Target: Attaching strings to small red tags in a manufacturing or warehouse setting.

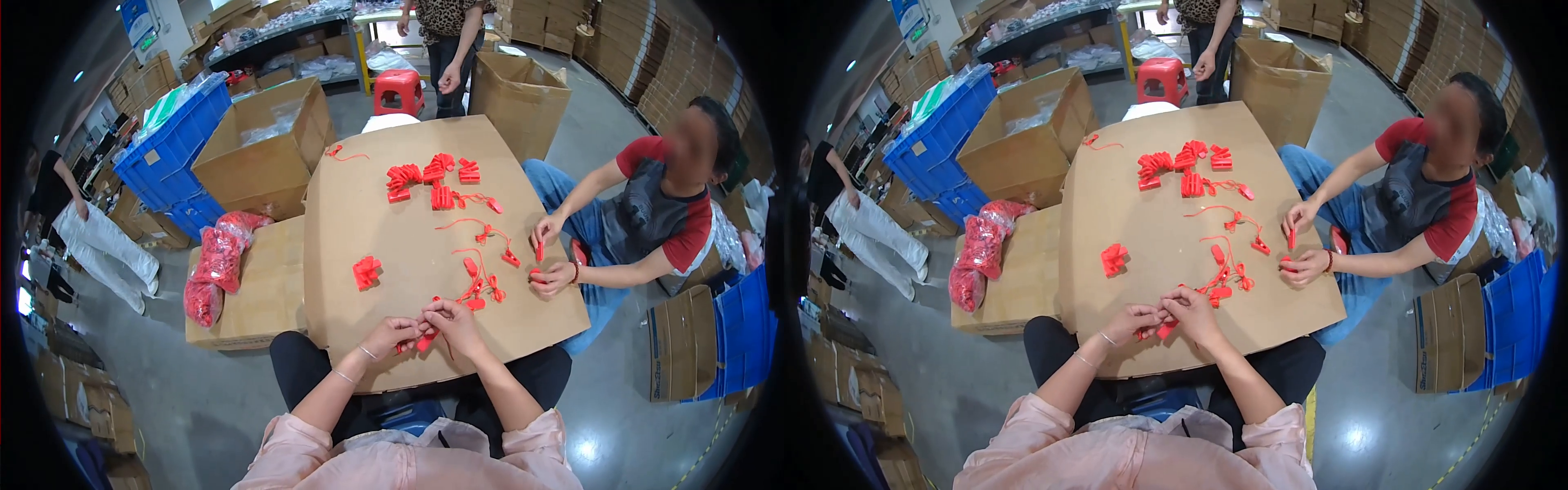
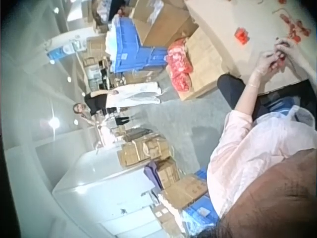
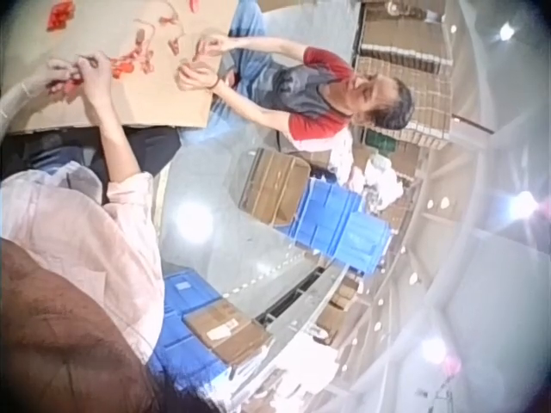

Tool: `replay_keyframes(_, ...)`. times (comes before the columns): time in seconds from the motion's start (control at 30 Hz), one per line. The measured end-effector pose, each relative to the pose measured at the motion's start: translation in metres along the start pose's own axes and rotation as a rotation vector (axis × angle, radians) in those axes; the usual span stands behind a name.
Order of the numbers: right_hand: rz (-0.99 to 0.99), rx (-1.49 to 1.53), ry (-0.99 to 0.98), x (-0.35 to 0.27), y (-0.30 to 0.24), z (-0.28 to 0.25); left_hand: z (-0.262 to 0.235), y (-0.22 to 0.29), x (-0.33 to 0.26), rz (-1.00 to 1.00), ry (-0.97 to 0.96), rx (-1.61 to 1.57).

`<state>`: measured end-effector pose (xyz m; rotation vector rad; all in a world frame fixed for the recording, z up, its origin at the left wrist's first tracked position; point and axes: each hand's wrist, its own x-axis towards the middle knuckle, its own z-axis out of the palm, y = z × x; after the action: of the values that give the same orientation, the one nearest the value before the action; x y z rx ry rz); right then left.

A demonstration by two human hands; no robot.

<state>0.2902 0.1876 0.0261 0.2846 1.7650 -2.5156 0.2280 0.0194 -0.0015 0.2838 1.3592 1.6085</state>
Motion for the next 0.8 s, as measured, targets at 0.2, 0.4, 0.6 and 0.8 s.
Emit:
replay_keyframes(0.2, 0.108, 0.138, -0.045, -0.001, -0.006, -0.010, 0.010, 0.018, -0.012, 0.026, 0.023, 0.148)
replay_keyframes(0.4, 0.155, 0.431, -0.012, -0.005, 0.021, -0.007, 0.009, 0.017, -0.003, 0.050, -0.107, -0.362)
replay_keyframes(0.6, 0.085, 0.498, 0.128, -0.005, 0.048, 0.019, 0.009, -0.003, 0.015, 0.101, 0.200, -0.751)
replay_keyframes(0.8, -0.345, -0.093, 0.361, 0.001, 0.048, 0.020, 0.023, 0.005, 0.012, 0.230, 0.446, -0.283)
